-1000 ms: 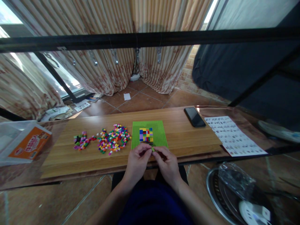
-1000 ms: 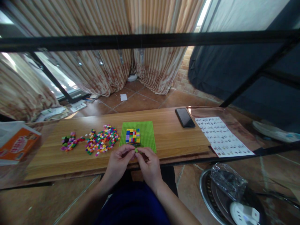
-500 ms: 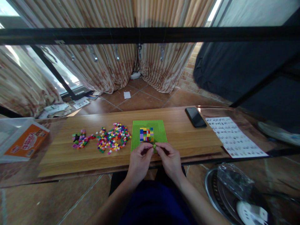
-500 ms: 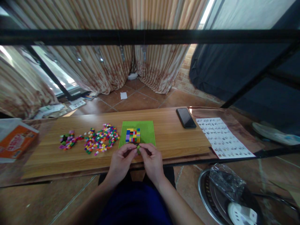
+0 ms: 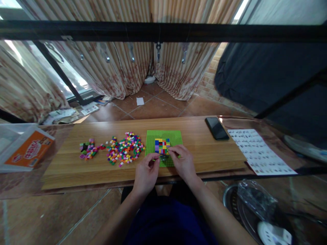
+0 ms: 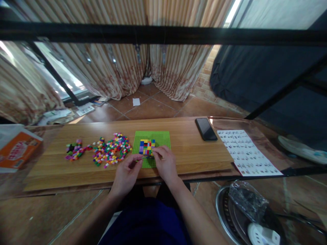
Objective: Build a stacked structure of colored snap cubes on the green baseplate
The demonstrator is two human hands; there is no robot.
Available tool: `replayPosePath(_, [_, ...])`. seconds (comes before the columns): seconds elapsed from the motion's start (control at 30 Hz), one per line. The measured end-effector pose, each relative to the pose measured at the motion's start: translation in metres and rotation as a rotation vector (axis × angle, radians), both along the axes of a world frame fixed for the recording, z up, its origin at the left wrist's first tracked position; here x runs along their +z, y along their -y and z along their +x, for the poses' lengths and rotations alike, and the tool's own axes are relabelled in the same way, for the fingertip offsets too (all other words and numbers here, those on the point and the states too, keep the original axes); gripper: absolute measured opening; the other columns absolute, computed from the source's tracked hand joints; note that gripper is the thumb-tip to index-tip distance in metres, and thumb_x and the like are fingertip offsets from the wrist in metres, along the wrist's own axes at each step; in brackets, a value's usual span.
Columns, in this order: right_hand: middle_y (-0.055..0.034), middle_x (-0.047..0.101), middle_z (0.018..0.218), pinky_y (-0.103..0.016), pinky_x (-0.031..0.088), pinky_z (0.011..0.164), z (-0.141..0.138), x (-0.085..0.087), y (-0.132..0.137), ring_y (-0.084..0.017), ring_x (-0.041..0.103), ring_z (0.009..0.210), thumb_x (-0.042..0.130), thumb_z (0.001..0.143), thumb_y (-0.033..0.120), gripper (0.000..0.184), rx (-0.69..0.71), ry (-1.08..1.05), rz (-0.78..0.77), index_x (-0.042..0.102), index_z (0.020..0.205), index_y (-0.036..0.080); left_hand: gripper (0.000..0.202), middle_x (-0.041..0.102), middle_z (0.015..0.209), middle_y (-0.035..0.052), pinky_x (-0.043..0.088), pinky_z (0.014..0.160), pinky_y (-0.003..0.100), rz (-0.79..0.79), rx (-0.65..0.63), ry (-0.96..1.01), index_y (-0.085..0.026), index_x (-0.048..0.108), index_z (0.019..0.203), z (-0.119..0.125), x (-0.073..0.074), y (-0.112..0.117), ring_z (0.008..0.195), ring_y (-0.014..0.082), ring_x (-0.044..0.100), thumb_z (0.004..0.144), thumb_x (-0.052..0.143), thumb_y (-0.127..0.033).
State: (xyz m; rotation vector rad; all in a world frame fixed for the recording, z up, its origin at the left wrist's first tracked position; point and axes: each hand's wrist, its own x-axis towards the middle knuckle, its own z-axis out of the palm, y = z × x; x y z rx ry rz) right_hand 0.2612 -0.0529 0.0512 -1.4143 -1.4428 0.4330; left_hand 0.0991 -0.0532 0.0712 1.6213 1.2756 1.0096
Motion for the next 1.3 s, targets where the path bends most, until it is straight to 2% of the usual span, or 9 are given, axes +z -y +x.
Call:
replayPosePath(0.13, [-0.0032, 0.07, 0.081, -0.03, 0.052, 0.069, -0.002, -0.005, -0.006, -0.017, 0.064, 0.076, 0.067, 0.078, 0.027, 0.008, -0.045, -0.227, -0.082, 0.074, 0.078, 0.023, 0.015, 0.07, 0.088, 0.0022, 0.051, 0.076, 0.027, 0.002, 0.0, 0.0, -0.02, 0.067, 0.094, -0.001, -0.004, -0.001, 0.08, 0.0156, 0.065, 0.085, 0.055, -0.023])
replayPosePath(0.3, [-0.0032, 0.071, 0.078, -0.031, 0.053, 0.07, -0.005, -0.013, -0.009, -0.017, 0.065, 0.074, 0.072, 0.071, 0.031, 0.012, -0.063, -0.467, -0.146, 0.075, 0.077, 0.021, 0.016, 0.071, 0.089, 0.0027, 0.051, 0.078, 0.028, -0.027, -0.011, 0.004, -0.02, 0.068, 0.093, -0.002, -0.005, -0.001, 0.082, 0.0161, 0.065, 0.085, 0.054, -0.022])
replayPosePath(0.47, [-0.0039, 0.072, 0.08, -0.031, 0.051, 0.072, -0.01, -0.014, -0.009, -0.017, 0.064, 0.077, 0.071, 0.07, 0.031, 0.014, -0.101, -0.557, -0.148, 0.075, 0.077, 0.02, 0.014, 0.071, 0.088, 0.0023, 0.052, 0.079, 0.028, -0.04, -0.004, 0.01, -0.02, 0.068, 0.089, -0.004, -0.006, -0.002, 0.082, 0.0163, 0.066, 0.084, 0.055, -0.022])
replayPosePath(0.6, [-0.0017, 0.07, 0.074, -0.026, 0.048, 0.06, -0.016, -0.011, -0.011, -0.013, 0.06, 0.065, 0.075, 0.063, 0.033, 0.02, -0.167, -0.73, -0.2, 0.072, 0.077, 0.018, 0.015, 0.071, 0.089, 0.0024, 0.052, 0.078, 0.028, -0.019, -0.002, 0.015, -0.02, 0.069, 0.091, -0.008, -0.01, -0.005, 0.082, 0.0164, 0.065, 0.084, 0.056, -0.024])
replayPosePath(0.7, [0.0001, 0.065, 0.069, -0.022, 0.041, 0.049, -0.018, -0.007, -0.014, -0.01, 0.053, 0.056, 0.076, 0.059, 0.033, 0.024, -0.187, -0.773, -0.247, 0.069, 0.075, 0.017, 0.015, 0.071, 0.089, 0.0031, 0.051, 0.078, 0.028, -0.027, 0.012, 0.011, -0.02, 0.069, 0.091, -0.012, -0.012, -0.008, 0.081, 0.0167, 0.065, 0.084, 0.057, -0.025])
replayPosePath(0.9, [0.0012, 0.063, 0.067, -0.021, 0.037, 0.045, -0.015, -0.006, -0.013, -0.01, 0.05, 0.055, 0.079, 0.056, 0.035, 0.027, -0.159, -0.834, -0.304, 0.067, 0.072, 0.017, 0.017, 0.071, 0.086, 0.003, 0.051, 0.075, 0.028, -0.024, 0.063, -0.001, -0.02, 0.069, 0.093, -0.024, -0.016, -0.017, 0.079, 0.0166, 0.065, 0.083, 0.057, -0.027])
replayPosePath(1.1, [0.0006, 0.064, 0.067, -0.02, 0.036, 0.045, -0.011, -0.007, -0.009, -0.009, 0.05, 0.054, 0.084, 0.051, 0.037, 0.033, -0.167, -0.87, -0.36, 0.068, 0.072, 0.017, 0.021, 0.072, 0.088, 0.0047, 0.051, 0.074, 0.029, 0.047, 0.222, -0.126, -0.018, 0.067, 0.095, -0.053, -0.014, -0.055, 0.078, 0.0179, 0.065, 0.084, 0.055, -0.03])
replayPosePath(1.23, [0.0006, 0.063, 0.066, -0.021, 0.037, 0.046, -0.006, -0.007, -0.002, -0.009, 0.049, 0.055, 0.084, 0.053, 0.04, 0.035, -0.181, -0.876, -0.328, 0.07, 0.076, 0.017, 0.021, 0.072, 0.089, 0.007, 0.049, 0.075, 0.032, 0.083, 0.359, -0.467, -0.018, 0.07, 0.094, -0.083, -0.014, -0.091, 0.078, 0.0207, 0.065, 0.083, 0.052, -0.024])
replayPosePath(1.3, [0.0018, 0.06, 0.061, -0.021, 0.036, 0.046, -0.002, -0.008, 0.002, -0.009, 0.046, 0.052, 0.083, 0.055, 0.042, 0.035, -0.196, -0.862, -0.309, 0.07, 0.075, 0.016, 0.023, 0.072, 0.092, 0.0082, 0.048, 0.078, 0.033, 0.08, 0.366, -0.607, -0.019, 0.07, 0.095, -0.094, -0.014, -0.105, 0.084, 0.0226, 0.066, 0.083, 0.051, -0.02])
